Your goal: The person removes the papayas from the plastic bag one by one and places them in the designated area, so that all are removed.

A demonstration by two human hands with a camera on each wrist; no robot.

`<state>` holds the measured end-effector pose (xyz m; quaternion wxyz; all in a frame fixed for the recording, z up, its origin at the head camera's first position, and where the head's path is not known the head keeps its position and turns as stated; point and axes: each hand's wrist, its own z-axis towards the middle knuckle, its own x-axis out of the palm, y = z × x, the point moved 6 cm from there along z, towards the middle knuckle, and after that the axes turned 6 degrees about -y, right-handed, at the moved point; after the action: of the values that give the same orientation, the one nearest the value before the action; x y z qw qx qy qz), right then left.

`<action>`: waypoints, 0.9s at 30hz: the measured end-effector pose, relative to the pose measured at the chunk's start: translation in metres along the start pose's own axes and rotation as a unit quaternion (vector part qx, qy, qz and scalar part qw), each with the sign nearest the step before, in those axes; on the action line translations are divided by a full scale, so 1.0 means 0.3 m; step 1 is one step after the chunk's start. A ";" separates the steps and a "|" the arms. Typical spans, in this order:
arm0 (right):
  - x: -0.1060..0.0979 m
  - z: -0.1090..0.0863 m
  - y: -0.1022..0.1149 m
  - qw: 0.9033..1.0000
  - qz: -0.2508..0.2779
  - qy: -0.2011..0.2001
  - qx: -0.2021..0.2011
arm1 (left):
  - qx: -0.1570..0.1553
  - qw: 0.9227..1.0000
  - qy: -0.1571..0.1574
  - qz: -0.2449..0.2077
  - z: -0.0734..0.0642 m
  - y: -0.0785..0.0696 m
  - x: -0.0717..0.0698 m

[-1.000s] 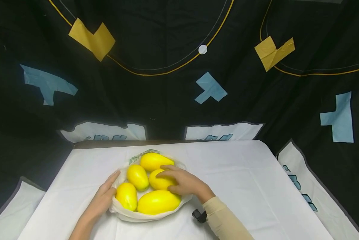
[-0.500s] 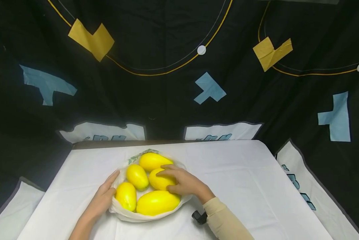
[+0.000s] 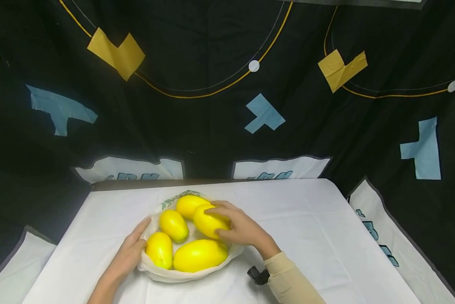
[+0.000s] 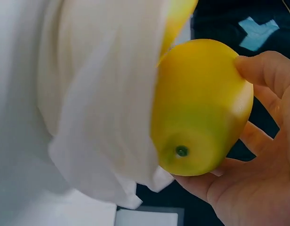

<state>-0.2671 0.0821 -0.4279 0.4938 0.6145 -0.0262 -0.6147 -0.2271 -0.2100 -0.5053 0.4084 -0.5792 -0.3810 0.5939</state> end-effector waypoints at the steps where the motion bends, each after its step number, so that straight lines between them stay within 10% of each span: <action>1: -0.012 -0.002 0.002 1.000 0.003 -0.008 -0.004 | 0.000 1.000 0.000 0.000 0.000 0.000 0.000; 27: -0.303 -0.089 -0.164 0.969 -0.011 -0.240 0.063 | -0.008 1.000 -0.001 -0.001 0.002 0.005 0.000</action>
<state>-0.2966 0.1806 -0.3993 0.4264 0.4794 -0.1760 -0.7466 -0.2279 -0.2106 -0.5065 0.4038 -0.5813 -0.3869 0.5910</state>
